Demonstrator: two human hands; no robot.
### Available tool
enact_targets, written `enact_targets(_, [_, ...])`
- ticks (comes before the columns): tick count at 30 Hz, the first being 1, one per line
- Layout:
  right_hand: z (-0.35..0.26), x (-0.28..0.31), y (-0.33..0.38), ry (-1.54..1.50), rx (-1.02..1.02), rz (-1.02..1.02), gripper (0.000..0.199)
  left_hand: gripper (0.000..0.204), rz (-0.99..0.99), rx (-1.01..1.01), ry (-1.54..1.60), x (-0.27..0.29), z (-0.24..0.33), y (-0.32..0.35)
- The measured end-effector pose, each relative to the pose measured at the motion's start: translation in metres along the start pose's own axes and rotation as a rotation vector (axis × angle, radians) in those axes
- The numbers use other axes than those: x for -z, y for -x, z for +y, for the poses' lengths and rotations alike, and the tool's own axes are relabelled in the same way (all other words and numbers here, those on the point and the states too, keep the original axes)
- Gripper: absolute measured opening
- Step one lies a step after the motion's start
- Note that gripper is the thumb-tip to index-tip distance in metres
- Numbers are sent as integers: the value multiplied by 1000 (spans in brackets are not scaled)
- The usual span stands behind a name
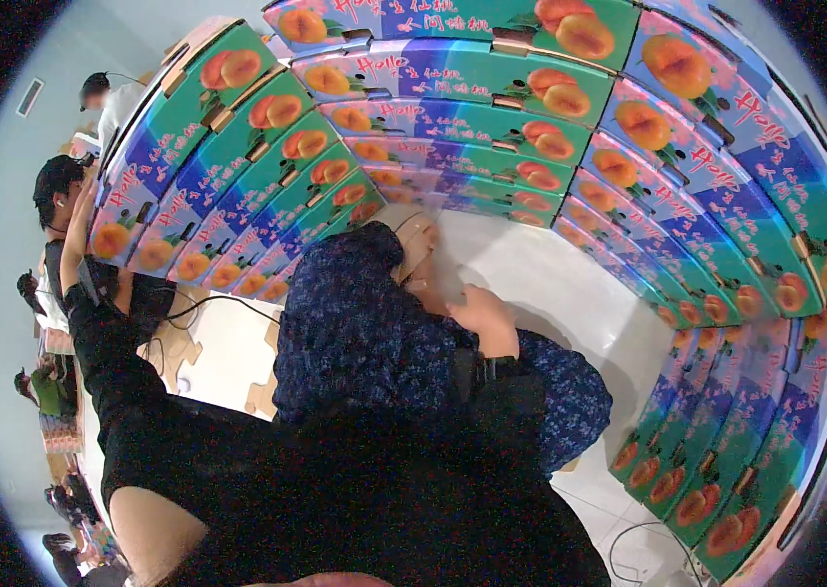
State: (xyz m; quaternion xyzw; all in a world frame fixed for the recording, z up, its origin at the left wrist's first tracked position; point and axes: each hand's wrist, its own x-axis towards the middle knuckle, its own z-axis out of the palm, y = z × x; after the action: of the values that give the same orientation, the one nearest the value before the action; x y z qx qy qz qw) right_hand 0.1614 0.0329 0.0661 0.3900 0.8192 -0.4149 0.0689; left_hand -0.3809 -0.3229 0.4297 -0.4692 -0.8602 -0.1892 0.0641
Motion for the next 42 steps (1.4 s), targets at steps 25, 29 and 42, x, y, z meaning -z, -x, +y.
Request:
enact_targets(25, [4,-40,-26,215,-1,127,36,38,67,-148,-17,-30,54,26])
enact_targets(29, [1,-39,-26,217,-16,95,36,38,97,-156,-23,-31,48,23])
enact_targets(42, [24,-51,-37,167,25,100,37,16,1056,-631,-478,-31,158,57])
